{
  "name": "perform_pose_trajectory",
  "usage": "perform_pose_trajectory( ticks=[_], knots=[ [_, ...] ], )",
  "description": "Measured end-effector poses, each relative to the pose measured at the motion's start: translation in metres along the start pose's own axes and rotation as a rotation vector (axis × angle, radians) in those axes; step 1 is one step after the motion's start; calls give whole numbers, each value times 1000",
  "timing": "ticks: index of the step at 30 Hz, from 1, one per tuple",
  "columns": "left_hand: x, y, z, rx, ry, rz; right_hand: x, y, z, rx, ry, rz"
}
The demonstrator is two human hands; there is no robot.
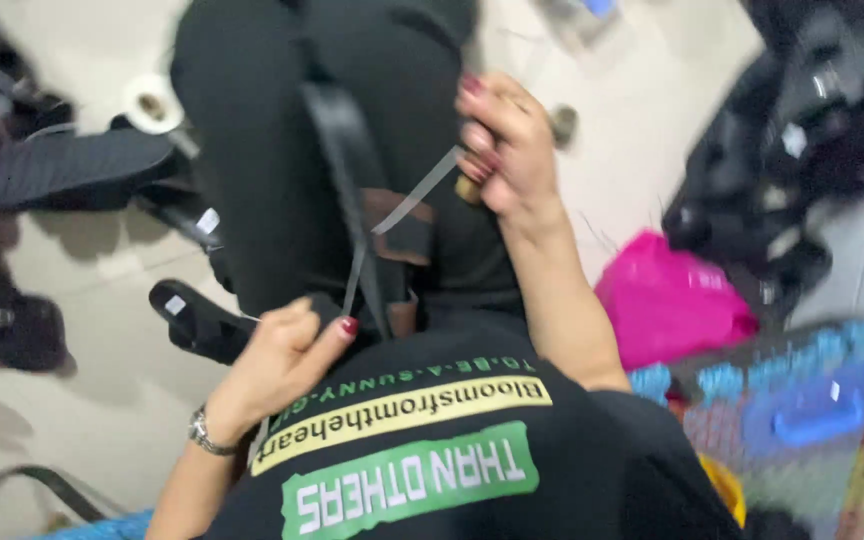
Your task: Hand-stitching the sole of a sandal to its upper part using a stitching awl and thread.
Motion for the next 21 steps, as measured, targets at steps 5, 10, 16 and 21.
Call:
perform_pose_trajectory(
  ticks=[5,10,16,21],
  knots=[
    [38,-4,98,317,-550,349,25,23,50,340,-723,153],
    [108,41,57,-31,912,-438,-40,-60,62,710,-1637,741],
    [34,88,5,-253,370,-97,-70,-72,40,878,-1984,886],
    [25,97,3,-328,371,-116,-76,-72,41,884,-2006,893]
  ],
)
Point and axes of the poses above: each hand's wrist, its own y-axis towards the middle knuckle, its own x-axis out of the back of the hand, z = x × y, the point moved 4 cm from there along y, towards the middle knuckle, and after that the axes turned 10 degrees about -z, right-handed, at the moved point
